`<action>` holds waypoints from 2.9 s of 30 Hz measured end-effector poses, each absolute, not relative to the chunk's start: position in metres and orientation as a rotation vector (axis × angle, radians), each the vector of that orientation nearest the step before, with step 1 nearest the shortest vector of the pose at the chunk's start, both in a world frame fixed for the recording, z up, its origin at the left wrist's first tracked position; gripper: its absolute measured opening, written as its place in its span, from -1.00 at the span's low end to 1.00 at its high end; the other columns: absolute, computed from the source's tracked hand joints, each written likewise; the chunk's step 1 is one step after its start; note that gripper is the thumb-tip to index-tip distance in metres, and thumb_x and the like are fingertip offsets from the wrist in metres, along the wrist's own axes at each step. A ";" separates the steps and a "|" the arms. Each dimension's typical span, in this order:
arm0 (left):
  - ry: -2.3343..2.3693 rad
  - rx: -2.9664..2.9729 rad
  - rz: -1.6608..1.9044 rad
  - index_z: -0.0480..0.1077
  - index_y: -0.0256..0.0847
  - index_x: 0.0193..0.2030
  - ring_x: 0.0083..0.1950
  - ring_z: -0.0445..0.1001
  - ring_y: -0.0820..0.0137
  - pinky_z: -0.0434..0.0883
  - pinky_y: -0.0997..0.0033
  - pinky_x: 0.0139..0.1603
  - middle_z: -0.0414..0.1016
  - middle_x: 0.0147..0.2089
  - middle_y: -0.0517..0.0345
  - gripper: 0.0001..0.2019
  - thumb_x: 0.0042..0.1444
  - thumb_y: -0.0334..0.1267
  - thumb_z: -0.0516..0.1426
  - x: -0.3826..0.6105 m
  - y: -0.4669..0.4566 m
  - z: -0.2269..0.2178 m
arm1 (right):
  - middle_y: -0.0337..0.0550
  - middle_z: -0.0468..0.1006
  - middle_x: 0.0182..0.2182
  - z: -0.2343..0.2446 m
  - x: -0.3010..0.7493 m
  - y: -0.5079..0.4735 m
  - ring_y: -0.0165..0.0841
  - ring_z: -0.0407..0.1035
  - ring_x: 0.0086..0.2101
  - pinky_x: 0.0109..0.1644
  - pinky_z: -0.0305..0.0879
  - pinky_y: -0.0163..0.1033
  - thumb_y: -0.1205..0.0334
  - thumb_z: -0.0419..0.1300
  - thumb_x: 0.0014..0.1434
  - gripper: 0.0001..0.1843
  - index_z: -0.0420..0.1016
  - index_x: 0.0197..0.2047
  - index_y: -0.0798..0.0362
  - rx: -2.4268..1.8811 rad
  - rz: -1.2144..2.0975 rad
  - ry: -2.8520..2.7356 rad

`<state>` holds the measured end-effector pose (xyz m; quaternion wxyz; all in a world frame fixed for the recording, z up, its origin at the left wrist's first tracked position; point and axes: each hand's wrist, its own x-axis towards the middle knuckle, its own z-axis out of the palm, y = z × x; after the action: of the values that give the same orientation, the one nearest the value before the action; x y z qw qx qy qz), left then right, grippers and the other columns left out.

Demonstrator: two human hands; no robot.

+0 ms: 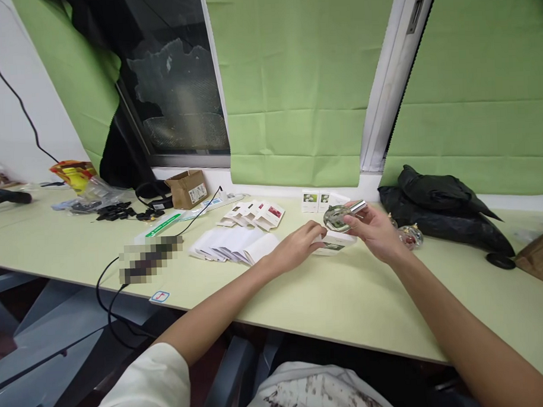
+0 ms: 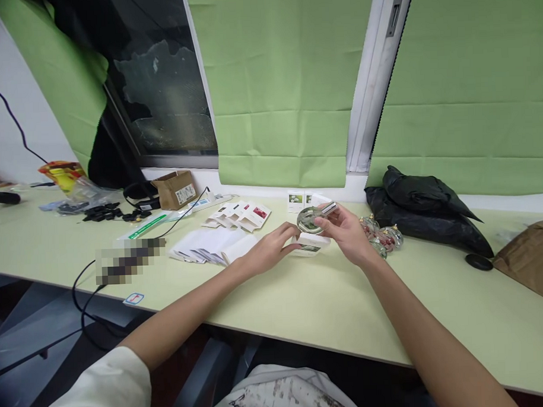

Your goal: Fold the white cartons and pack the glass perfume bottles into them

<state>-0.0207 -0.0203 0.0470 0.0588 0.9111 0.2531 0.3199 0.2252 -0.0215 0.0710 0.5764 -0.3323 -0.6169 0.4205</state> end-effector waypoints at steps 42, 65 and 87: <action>0.813 1.832 1.008 0.41 -0.19 -0.01 -0.07 0.55 0.28 0.43 0.33 -0.07 0.60 -0.05 0.09 -0.56 0.17 0.07 0.33 -0.001 -0.013 0.005 | -0.12 0.65 -0.07 0.083 0.221 -0.042 -0.10 0.53 -0.06 -0.11 0.43 -0.05 -0.13 0.13 0.41 -0.65 0.40 0.14 -0.18 -1.018 0.545 -2.046; 0.845 1.938 1.293 0.06 -0.04 0.14 0.06 0.56 0.28 0.55 0.21 0.03 0.39 0.20 0.00 -0.53 0.30 -0.05 0.24 -0.009 -0.025 0.004 | -0.05 0.51 0.08 0.045 0.233 -0.047 -0.09 0.48 0.06 0.20 0.48 0.12 -0.08 0.29 0.32 -0.63 0.47 0.13 -0.18 -0.887 0.409 -1.857; 0.671 1.981 0.675 0.08 0.00 0.47 0.33 0.40 0.06 0.38 0.03 0.30 0.38 0.33 -0.07 -0.13 0.12 0.09 0.37 -0.011 -0.034 0.020 | -0.08 0.58 0.03 0.041 0.242 -0.068 -0.15 0.51 0.04 0.20 0.48 0.03 0.00 0.26 0.38 -0.76 0.56 0.04 -0.12 -0.838 0.745 -1.768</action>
<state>-0.0106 -0.0343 0.0196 0.4547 0.8029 0.2719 0.2734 0.2424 -0.0682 0.0411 0.5003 -0.3466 -0.7313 0.3080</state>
